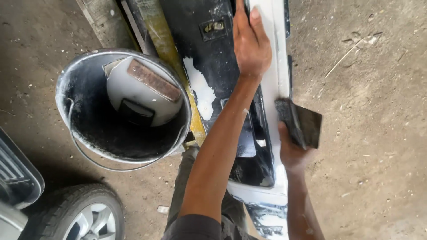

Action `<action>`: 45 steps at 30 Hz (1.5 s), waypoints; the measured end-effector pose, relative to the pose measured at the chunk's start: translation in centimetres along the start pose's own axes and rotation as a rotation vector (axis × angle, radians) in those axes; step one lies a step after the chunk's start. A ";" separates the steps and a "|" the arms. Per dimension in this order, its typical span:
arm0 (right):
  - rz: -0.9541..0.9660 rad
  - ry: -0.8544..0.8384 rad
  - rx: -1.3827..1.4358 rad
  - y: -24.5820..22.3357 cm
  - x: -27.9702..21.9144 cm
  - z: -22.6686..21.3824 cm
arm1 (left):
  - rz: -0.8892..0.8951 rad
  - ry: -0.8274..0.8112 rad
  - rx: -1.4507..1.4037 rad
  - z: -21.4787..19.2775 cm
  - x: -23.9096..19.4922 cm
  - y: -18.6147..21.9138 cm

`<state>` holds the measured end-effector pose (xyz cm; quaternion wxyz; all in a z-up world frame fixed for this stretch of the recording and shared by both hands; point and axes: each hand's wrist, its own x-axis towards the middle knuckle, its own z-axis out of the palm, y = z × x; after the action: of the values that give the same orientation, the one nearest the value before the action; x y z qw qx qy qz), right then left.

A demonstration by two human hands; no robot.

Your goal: The person sands a white car bumper with a sanding block, repeatedly dipping the block into a bucket of water to keep it wet. The person works on the lower edge and side of the bumper, smoothing the surface with consistent strokes.

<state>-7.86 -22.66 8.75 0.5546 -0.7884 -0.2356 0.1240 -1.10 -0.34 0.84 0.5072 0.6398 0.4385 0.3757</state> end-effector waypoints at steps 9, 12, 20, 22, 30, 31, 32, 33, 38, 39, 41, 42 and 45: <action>-0.254 0.042 -0.351 0.3 4.0 1.5 | 0.048 0.043 0.008 -0.1 0.0 0.2; -0.210 0.056 -0.182 -1.1 -0.5 -0.3 | 0.052 0.033 -0.024 -0.2 0.4 -0.2; 0.025 -0.039 -0.186 -0.4 9.8 4.1 | 0.036 0.005 0.029 0.1 0.1 -1.3; -0.033 -0.005 -0.248 -1.2 4.5 1.6 | 0.039 -0.015 0.012 -0.4 -0.2 -0.9; -0.161 0.024 -0.193 1.8 5.7 2.1 | 0.078 0.002 -0.010 0.2 -0.2 -2.0; -0.201 0.029 -0.181 2.8 7.0 2.6 | 0.039 -0.008 -0.009 0.0 -0.6 -1.7; -0.260 0.029 -0.159 3.8 9.1 3.4 | 0.013 -0.002 -0.012 0.0 -0.2 -1.2; -0.266 0.026 -0.153 2.4 8.2 2.9 | 0.017 0.005 -0.010 -0.1 0.0 -1.3; 0.026 0.001 -0.536 -1.6 -6.4 -3.6 | 0.092 -0.006 -0.112 0.0 0.4 -1.4; 0.036 0.002 -0.544 -1.1 -7.9 -4.4 | 0.083 -0.015 -0.114 -0.2 0.1 -1.3; 0.066 0.035 -0.278 0.9 -10.1 -5.4 | 0.152 0.017 -0.086 -0.2 0.5 -1.2; 0.077 0.044 -0.285 -0.4 -6.8 -3.6 | 0.147 0.002 -0.089 -0.2 0.3 -1.5; -0.286 0.040 0.035 -0.6 2.2 0.8 | 0.138 -0.004 -0.102 0.5 0.6 -4.3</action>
<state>-6.50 -20.73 9.13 0.5847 -0.7395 -0.3321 0.0320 -1.17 0.51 -3.44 0.5126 0.6428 0.3726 0.4304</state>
